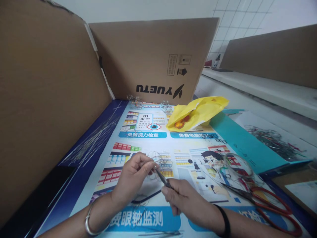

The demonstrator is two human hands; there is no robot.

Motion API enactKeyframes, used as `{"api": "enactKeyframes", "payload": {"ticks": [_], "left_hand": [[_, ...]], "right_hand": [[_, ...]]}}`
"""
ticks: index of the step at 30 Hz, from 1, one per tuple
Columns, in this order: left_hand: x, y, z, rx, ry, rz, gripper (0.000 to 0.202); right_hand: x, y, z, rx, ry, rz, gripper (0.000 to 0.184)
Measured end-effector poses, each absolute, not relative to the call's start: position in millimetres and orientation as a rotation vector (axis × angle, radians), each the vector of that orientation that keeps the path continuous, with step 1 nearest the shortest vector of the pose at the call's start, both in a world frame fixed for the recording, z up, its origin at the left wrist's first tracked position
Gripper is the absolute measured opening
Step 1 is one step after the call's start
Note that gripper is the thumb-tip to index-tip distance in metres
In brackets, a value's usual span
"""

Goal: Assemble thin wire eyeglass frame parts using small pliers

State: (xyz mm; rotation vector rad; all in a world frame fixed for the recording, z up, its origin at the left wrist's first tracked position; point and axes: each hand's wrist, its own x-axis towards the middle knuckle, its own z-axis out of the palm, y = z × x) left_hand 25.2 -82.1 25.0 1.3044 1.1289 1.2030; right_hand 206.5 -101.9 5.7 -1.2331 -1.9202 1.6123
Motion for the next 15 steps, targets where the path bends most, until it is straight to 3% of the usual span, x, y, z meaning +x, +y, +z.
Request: {"api": "enactKeyframes", "payload": {"ticks": [5, 15], "left_hand": [[25.5, -83.5, 22.1, 1.323, 1.171, 1.198, 0.012], [28.7, -86.6, 18.6, 1.318, 1.185, 1.200, 0.012]], "right_hand": [[204.2, -101.9, -0.8, -1.177, -1.687, 1.847, 0.047], [201.2, -102.1, 2.2, -1.178, -1.646, 1.819, 0.046]]}}
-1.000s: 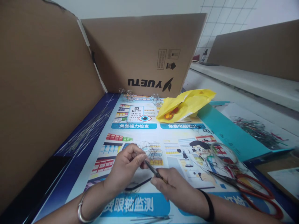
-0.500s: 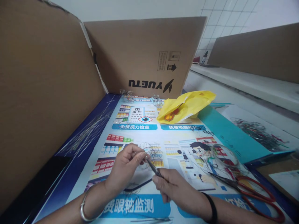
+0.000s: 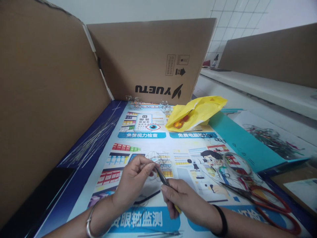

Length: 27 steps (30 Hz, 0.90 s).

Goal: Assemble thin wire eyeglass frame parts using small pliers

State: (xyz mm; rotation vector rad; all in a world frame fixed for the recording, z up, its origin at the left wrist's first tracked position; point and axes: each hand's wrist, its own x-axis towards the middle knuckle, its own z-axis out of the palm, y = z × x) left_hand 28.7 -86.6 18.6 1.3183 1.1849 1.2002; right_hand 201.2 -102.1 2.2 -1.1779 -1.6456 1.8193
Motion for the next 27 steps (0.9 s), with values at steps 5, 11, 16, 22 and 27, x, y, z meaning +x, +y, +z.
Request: {"api": "enactKeyframes", "payload": {"ticks": [5, 11, 16, 22, 27], "left_hand": [[27.6, -87.5, 15.3, 1.354, 1.213, 1.190, 0.013], [27.0, -88.5, 12.8, 1.404, 1.219, 1.194, 0.013], [22.3, -83.8, 20.2, 1.510, 1.209, 1.115, 0.015], [9.9, -70.9, 34.2, 1.855, 1.077, 0.868, 0.023], [4.2, -68.3, 43.9, 1.952, 1.024, 0.774, 0.026]], "right_hand": [[201.4, -102.8, 0.6, -1.179, -1.634, 1.822, 0.045], [201.5, -104.3, -1.9, -1.207, -1.672, 1.808, 0.041], [203.1, -104.4, 1.2, -1.233, -1.794, 1.739, 0.036], [205.2, -101.6, 1.9, -1.284, -1.922, 1.656, 0.033], [204.1, -99.4, 6.5, -1.376, -1.985, 1.571, 0.030]]}}
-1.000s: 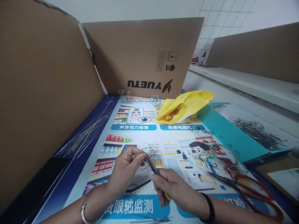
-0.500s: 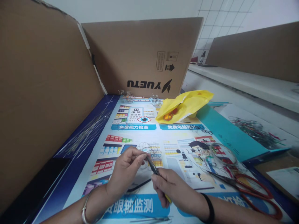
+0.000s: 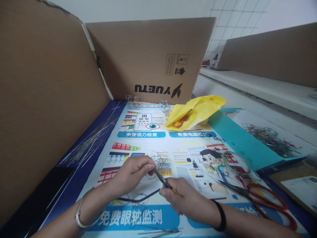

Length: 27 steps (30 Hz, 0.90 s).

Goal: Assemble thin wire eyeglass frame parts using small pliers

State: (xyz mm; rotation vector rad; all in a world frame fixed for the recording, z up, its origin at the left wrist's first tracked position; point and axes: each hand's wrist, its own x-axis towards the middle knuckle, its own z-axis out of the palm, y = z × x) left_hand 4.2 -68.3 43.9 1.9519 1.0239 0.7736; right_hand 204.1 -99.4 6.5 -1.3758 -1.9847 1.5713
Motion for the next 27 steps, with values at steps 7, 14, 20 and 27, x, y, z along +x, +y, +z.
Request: {"api": "enactKeyframes", "payload": {"ticks": [7, 14, 20, 27], "left_hand": [[3.5, -70.3, 53.2, 1.793, 0.982, 0.670, 0.029], [2.5, -71.6, 53.0, 1.846, 1.002, 0.618, 0.031], [6.2, -71.2, 48.7, 1.659, 0.964, 0.752, 0.026], [6.1, -67.4, 34.4, 1.413, 0.933, 0.854, 0.020]], "right_hand": [[208.2, -97.0, 18.9, -1.326, -2.274, 1.197, 0.030], [212.0, -96.7, 17.5, -1.322, -2.594, 0.534, 0.027], [214.7, -93.9, 21.9, -1.369, -2.531, 0.623, 0.030], [211.9, -91.2, 19.6, -1.365, -2.178, 1.281, 0.031]]}}
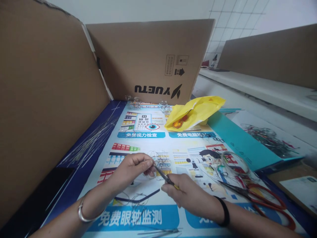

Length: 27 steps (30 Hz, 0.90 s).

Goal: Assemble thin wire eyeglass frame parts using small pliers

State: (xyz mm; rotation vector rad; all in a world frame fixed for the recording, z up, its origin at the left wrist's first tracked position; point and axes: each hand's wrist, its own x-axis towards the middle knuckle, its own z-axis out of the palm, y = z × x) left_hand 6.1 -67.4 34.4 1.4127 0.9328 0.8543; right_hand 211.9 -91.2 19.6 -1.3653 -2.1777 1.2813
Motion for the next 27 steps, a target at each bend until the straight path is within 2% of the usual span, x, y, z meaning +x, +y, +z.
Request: {"api": "enactKeyframes", "payload": {"ticks": [3, 6, 17, 27], "left_hand": [[8.7, -70.0, 34.5, 1.508, 1.069, 0.911, 0.020], [10.4, -73.1, 37.1, 1.696, 1.200, 0.986, 0.018], [11.7, -74.5, 27.1, 2.270, 1.190, 1.341, 0.007], [15.4, -74.3, 22.9, 2.342, 1.166, 1.430, 0.006]], "right_hand": [[209.9, -93.0, 13.5, -1.325, -1.949, 1.608, 0.030], [209.0, -95.3, 6.5, -1.229, -1.828, 1.732, 0.036], [207.0, -95.8, -1.5, -1.146, -1.751, 1.738, 0.044], [206.8, -97.7, -2.9, -1.165, -1.779, 1.721, 0.044]]}}
